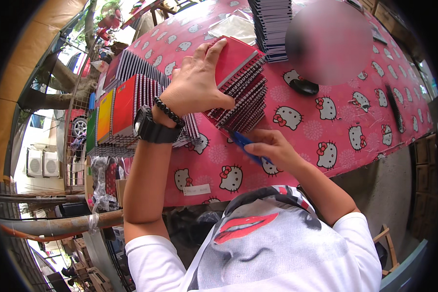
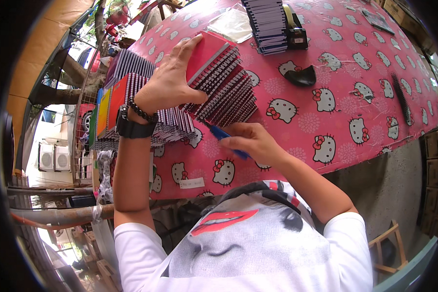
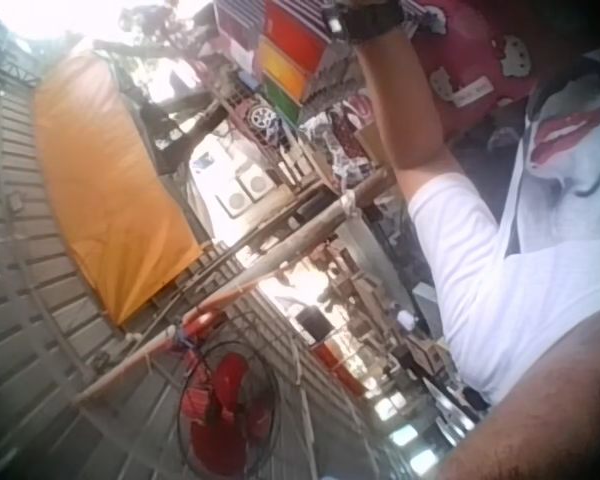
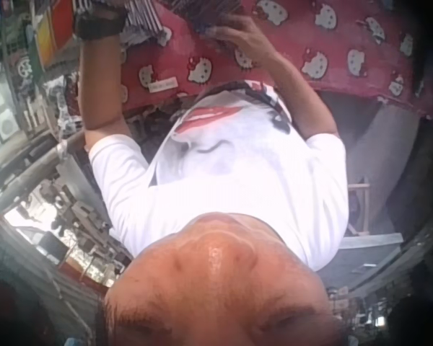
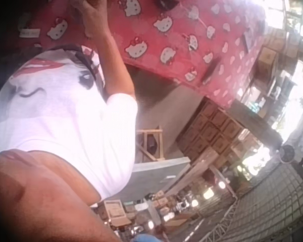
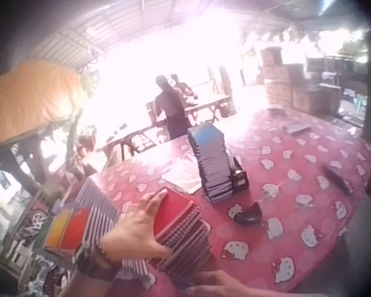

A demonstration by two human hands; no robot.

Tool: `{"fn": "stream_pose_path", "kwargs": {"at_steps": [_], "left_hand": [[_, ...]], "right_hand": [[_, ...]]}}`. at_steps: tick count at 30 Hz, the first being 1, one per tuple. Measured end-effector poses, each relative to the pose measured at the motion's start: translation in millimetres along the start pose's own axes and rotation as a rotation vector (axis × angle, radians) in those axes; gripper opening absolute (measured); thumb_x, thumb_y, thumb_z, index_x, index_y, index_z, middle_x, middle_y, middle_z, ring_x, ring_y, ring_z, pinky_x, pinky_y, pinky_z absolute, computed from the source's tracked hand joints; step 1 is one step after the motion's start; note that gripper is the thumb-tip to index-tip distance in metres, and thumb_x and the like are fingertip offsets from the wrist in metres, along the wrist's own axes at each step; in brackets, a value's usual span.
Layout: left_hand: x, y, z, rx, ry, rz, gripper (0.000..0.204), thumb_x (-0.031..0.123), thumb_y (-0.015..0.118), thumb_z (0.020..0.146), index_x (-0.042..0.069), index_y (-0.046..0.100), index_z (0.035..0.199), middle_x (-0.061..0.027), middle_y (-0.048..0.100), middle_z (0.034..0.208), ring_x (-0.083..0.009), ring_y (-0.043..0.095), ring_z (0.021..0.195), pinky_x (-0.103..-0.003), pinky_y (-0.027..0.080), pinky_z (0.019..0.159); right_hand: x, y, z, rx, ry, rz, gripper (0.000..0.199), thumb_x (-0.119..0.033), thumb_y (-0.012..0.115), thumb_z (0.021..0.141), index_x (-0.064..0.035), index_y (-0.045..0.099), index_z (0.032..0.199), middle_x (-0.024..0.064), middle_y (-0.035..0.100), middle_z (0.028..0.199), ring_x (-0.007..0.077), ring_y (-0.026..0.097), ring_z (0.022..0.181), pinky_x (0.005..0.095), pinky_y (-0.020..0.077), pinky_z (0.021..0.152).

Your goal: The person trims the spiral bindings of a stack of notebooks using pliers, then aligns and stacks the notebooks on a table.

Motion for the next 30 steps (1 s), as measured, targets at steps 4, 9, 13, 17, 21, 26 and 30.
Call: {"fn": "stream_pose_path", "kwargs": {"at_steps": [4, 9, 13, 17, 21, 26, 30], "left_hand": [[0, 2, 2, -0.001, -0.005, -0.005, 0.11, 0.039, 0.072, 0.05, 0.016, 0.02, 0.144, -0.0209, 0.028, 0.142, -0.0427, 0.037, 0.124, -0.053, 0.034, 0.099], [-1, 0, 0, 0.014, 0.014, -0.016, 0.109, 0.038, 0.072, 0.05, 0.016, 0.02, 0.144, -0.0208, 0.028, 0.142, -0.0424, 0.036, 0.125, -0.053, 0.033, 0.1], [1, 0, 1, 0.014, 0.015, 0.015, 0.11, 0.038, 0.072, 0.05, 0.017, 0.019, 0.144, -0.0209, 0.028, 0.142, -0.0424, 0.037, 0.124, -0.053, 0.034, 0.099], [1, 1, 0, -0.002, -0.001, 0.006, 0.108, 0.037, 0.072, 0.051, 0.015, 0.02, 0.144, -0.0217, 0.029, 0.141, -0.0411, 0.034, 0.127, -0.05, 0.032, 0.102], [3, 0, 0, -0.011, -0.012, 0.02, 0.108, 0.037, 0.071, 0.051, 0.015, 0.02, 0.144, -0.0223, 0.029, 0.141, -0.0411, 0.034, 0.127, -0.049, 0.032, 0.102], [0, 2, 0, 0.014, 0.012, -0.005, 0.109, 0.039, 0.072, 0.05, 0.017, 0.019, 0.144, -0.0224, 0.028, 0.142, -0.0429, 0.037, 0.124, -0.053, 0.034, 0.099], [2, 1, 0, 0.011, 0.006, 0.011, 0.109, 0.038, 0.072, 0.051, 0.017, 0.019, 0.144, -0.0221, 0.028, 0.142, -0.0432, 0.036, 0.124, -0.052, 0.034, 0.099]], "right_hand": [[-22, 1, -9, 0.203, -0.366, -0.483, 0.049, -0.016, 0.07, 0.071, -0.0068, 0.057, 0.117, 0.0126, 0.058, 0.101, 0.0293, 0.053, 0.086, 0.0363, 0.0438, 0.075], [-48, 18, -27, 0.476, -0.877, -1.278, 0.05, -0.015, 0.071, 0.07, -0.0081, 0.057, 0.118, 0.0127, 0.055, 0.105, 0.0295, 0.051, 0.092, 0.0398, 0.0411, 0.082], [-40, 8, -21, 0.427, -0.885, -1.191, 0.047, -0.016, 0.07, 0.072, -0.0081, 0.057, 0.116, 0.0127, 0.056, 0.101, 0.0296, 0.053, 0.09, 0.0399, 0.044, 0.079], [-25, -7, -5, 0.237, -0.572, -0.655, 0.043, -0.017, 0.069, 0.073, -0.0069, 0.058, 0.113, 0.0111, 0.056, 0.097, 0.0301, 0.053, 0.09, 0.04, 0.0447, 0.077], [-1, -7, 0, 0.079, -0.109, -0.172, 0.044, -0.018, 0.069, 0.072, -0.0051, 0.058, 0.113, 0.0125, 0.056, 0.097, 0.0307, 0.053, 0.09, 0.04, 0.0448, 0.078], [-39, 8, -24, 0.437, -0.795, -1.137, 0.051, -0.014, 0.071, 0.068, -0.0052, 0.056, 0.116, 0.0149, 0.056, 0.106, 0.0319, 0.051, 0.095, 0.0412, 0.0414, 0.084], [-39, 8, -24, 0.466, -0.853, -1.246, 0.05, -0.015, 0.071, 0.071, -0.0048, 0.056, 0.117, 0.0137, 0.057, 0.104, 0.03, 0.054, 0.093, 0.0397, 0.0433, 0.084]]}}
Point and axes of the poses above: each hand's wrist, its own z-axis towards the middle knuckle, its own y-axis out of the palm, x = y × z, the point moved 7 cm from there along z, towards the middle knuckle
